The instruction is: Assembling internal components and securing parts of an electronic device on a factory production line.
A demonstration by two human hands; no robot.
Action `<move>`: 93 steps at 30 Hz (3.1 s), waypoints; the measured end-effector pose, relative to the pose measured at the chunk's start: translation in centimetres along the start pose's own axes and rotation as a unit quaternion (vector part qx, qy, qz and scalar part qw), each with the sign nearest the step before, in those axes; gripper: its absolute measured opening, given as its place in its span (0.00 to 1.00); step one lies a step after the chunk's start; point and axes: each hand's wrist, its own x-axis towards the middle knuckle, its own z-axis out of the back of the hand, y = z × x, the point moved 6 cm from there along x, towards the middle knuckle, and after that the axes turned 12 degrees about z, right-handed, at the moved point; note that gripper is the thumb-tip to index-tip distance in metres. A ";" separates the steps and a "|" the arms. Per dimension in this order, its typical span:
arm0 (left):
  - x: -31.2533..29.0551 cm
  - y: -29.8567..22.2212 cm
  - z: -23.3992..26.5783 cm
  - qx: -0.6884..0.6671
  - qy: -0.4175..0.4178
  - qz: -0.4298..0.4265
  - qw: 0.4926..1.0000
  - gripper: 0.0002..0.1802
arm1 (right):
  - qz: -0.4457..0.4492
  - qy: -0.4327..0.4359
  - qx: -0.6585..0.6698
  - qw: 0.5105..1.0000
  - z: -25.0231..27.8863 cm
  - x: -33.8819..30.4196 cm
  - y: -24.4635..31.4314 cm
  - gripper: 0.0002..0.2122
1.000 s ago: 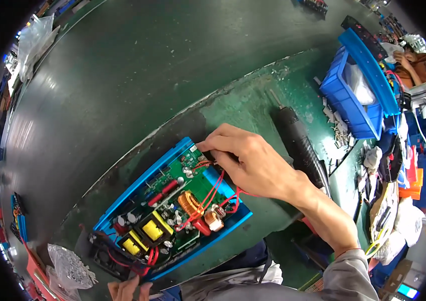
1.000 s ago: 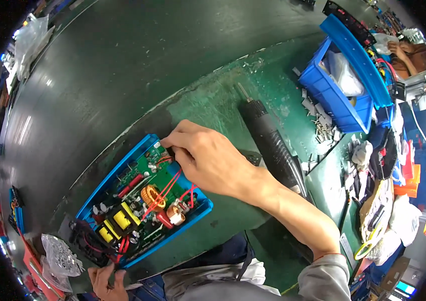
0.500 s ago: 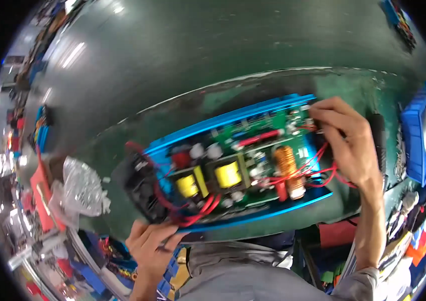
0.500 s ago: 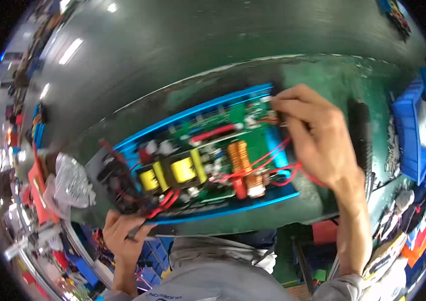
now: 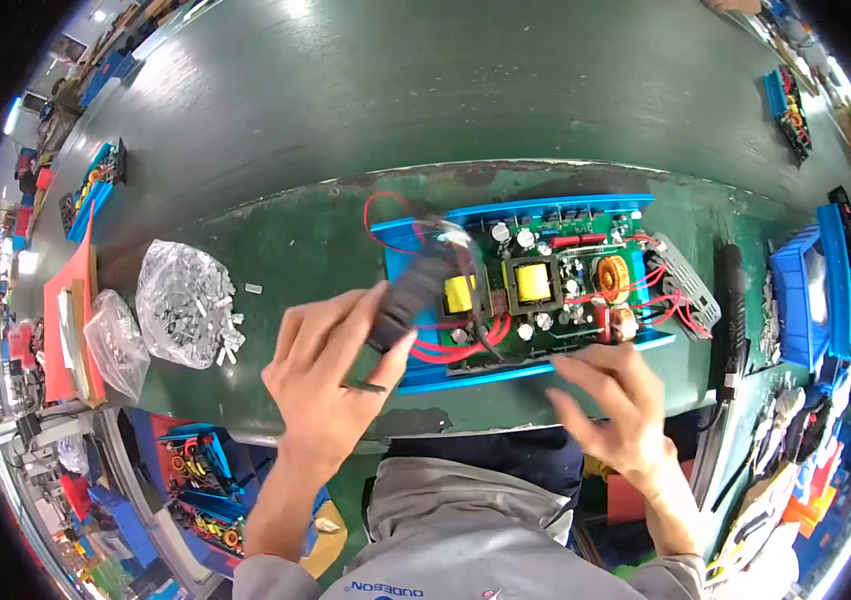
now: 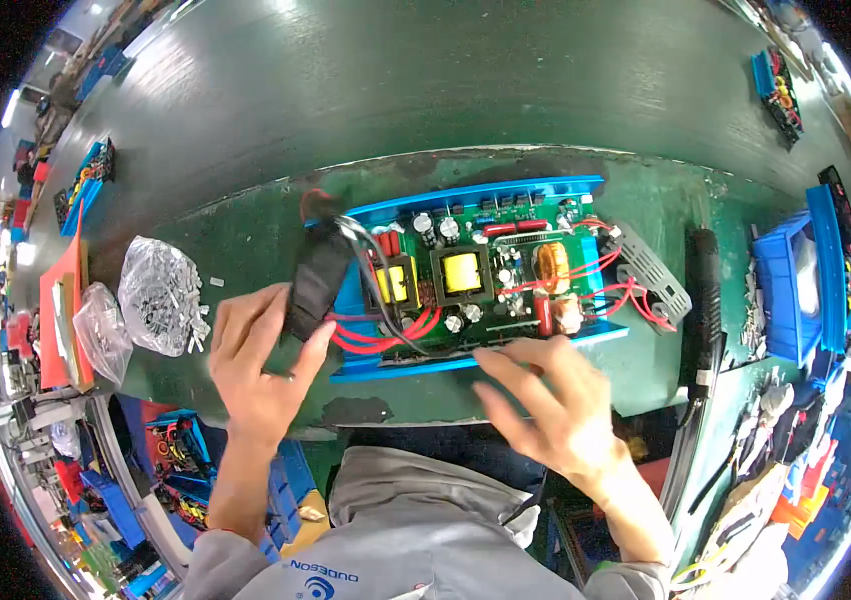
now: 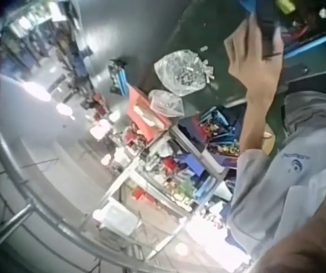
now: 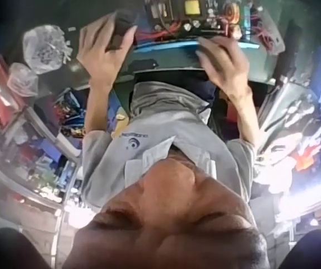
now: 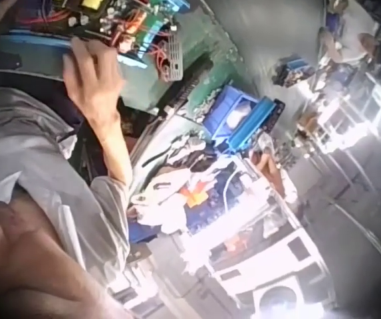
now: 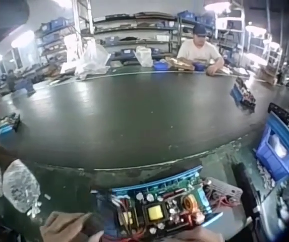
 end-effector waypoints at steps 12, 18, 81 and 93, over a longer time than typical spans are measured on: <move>3.2 0.8 -3.4 -0.131 0.029 0.007 0.991 0.24 | -0.082 -0.042 -0.159 0.983 -3.6 0.7 2.8 0.23; -0.7 3.2 1.5 -0.198 -0.071 0.067 0.975 0.24 | -0.089 -0.031 -0.121 0.988 -3.7 5.1 4.7 0.18; -1.1 -10.1 -4.7 0.070 0.184 -0.333 0.922 0.08 | -0.473 -0.050 0.357 0.804 -8.3 -18.7 9.3 0.26; -0.6 -10.1 -5.5 0.114 0.216 -0.314 0.917 0.04 | -0.469 -0.012 0.388 0.793 -8.9 -17.1 9.0 0.29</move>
